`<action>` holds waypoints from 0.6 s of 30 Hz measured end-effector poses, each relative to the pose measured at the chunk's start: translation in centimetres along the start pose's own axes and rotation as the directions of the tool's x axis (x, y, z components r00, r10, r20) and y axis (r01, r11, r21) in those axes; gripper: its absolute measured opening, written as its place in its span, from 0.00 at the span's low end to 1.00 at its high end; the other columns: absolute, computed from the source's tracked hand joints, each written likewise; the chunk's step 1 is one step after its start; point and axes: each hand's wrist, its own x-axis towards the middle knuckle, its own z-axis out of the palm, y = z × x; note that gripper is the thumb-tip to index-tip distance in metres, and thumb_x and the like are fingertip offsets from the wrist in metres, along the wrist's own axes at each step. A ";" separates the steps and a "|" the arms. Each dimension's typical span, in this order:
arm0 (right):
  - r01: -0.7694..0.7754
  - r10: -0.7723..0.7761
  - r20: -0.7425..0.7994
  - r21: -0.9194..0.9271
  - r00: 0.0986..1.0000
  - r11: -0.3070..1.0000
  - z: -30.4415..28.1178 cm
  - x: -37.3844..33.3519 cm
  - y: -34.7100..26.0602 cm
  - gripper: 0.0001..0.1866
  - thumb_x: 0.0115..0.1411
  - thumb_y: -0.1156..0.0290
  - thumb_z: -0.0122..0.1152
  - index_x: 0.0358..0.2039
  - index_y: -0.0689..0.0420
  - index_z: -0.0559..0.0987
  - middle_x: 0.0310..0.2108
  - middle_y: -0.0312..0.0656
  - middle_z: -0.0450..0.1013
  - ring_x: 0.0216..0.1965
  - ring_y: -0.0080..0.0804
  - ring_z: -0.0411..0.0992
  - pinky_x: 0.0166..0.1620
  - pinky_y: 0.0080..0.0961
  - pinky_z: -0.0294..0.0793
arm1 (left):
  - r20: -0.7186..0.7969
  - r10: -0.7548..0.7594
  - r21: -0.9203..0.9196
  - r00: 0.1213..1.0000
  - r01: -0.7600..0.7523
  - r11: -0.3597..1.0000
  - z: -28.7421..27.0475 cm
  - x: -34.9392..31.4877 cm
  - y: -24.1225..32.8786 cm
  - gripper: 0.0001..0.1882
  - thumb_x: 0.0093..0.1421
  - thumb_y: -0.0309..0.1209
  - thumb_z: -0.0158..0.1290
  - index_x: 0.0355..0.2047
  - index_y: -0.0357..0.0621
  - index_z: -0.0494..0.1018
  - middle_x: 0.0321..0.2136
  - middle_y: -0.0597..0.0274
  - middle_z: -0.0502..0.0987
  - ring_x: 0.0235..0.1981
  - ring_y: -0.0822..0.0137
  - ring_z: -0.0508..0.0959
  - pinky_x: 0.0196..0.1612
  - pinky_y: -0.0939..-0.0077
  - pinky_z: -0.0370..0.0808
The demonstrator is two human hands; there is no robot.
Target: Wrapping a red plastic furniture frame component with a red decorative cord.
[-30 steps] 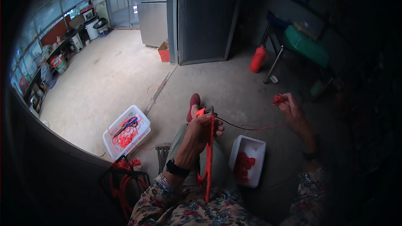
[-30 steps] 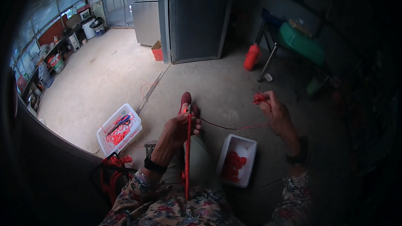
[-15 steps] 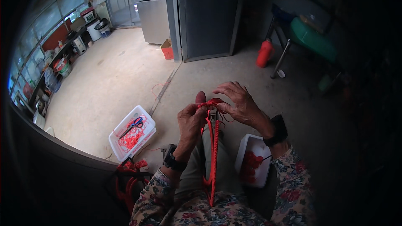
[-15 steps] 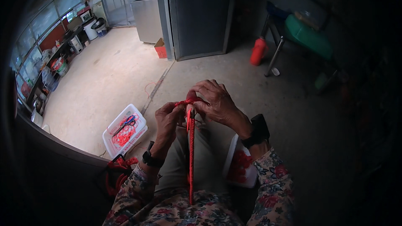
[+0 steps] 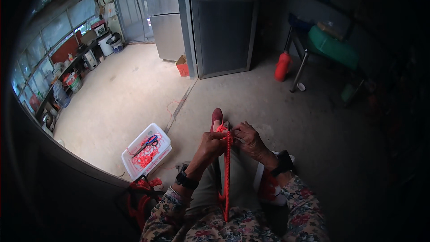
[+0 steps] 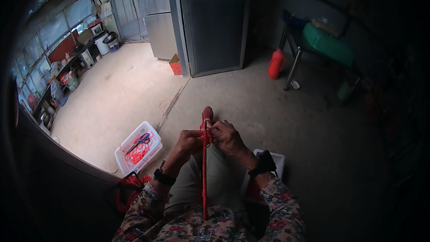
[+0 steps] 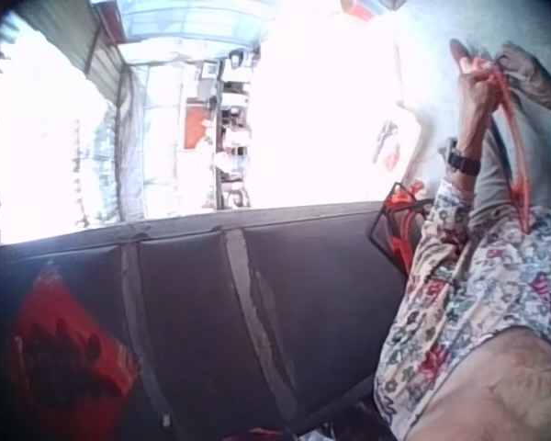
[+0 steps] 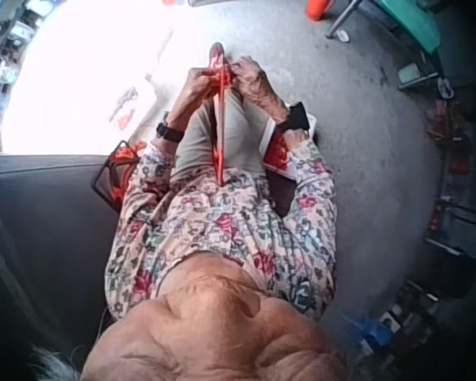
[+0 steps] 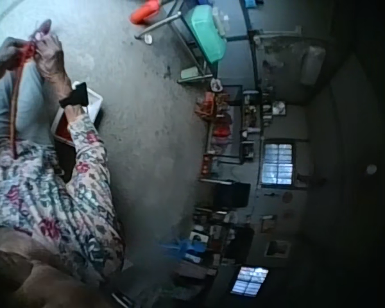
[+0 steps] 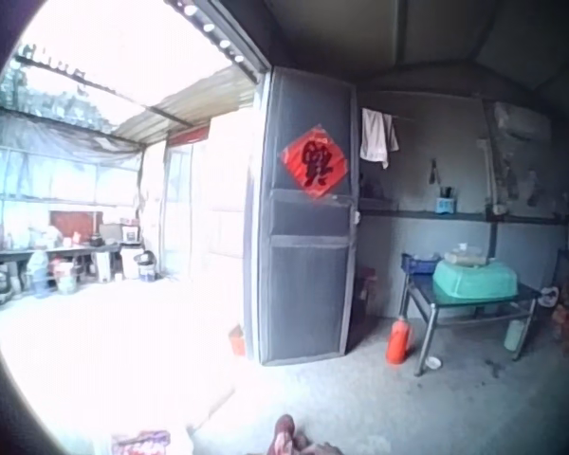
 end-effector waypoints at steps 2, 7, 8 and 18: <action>0.020 -0.021 -0.046 -0.019 0.999 1.000 0.1 0.3 0.1 0.13 0.50 0.74 0.66 0.38 0.58 0.79 0.32 0.41 0.70 0.35 0.40 0.69 0.39 0.31 0.69 | 0.003 0.052 0.020 0.999 -0.052 0.998 0.0 0.0 0.1 0.10 0.58 0.27 0.52 0.36 0.33 0.78 0.16 0.70 0.69 0.15 0.80 0.65 0.17 0.84 0.58; -0.352 0.353 -0.072 0.029 0.933 0.936 -2.7 -0.3 4.5 0.09 0.56 0.73 0.62 0.37 0.63 0.77 0.36 0.39 0.68 0.37 0.29 0.71 0.41 0.28 0.71 | -0.070 0.161 -0.074 0.985 -0.166 0.983 0.5 0.4 -1.1 0.18 0.63 0.38 0.50 0.40 0.34 0.77 0.22 0.64 0.74 0.20 0.74 0.71 0.24 0.79 0.68; -0.453 0.460 -0.061 0.094 0.886 0.886 -4.4 0.7 4.5 0.11 0.60 0.69 0.61 0.38 0.63 0.76 0.38 0.36 0.68 0.39 0.23 0.70 0.44 0.26 0.72 | -0.066 0.192 -0.158 0.979 -0.200 0.967 0.5 0.4 -1.4 0.21 0.64 0.43 0.49 0.41 0.33 0.76 0.24 0.63 0.75 0.23 0.72 0.73 0.27 0.78 0.70; -0.388 0.368 0.265 0.866 0.891 0.315 -20.9 2.5 -11.1 0.13 0.69 0.58 0.45 0.36 0.54 0.69 0.20 0.27 0.56 0.16 0.13 0.52 0.13 0.17 0.55 | 0.211 0.062 -0.706 0.976 0.108 0.700 0.3 -0.6 -2.5 0.12 0.67 0.39 0.45 0.39 0.44 0.67 0.24 0.59 0.74 0.19 0.68 0.73 0.21 0.80 0.70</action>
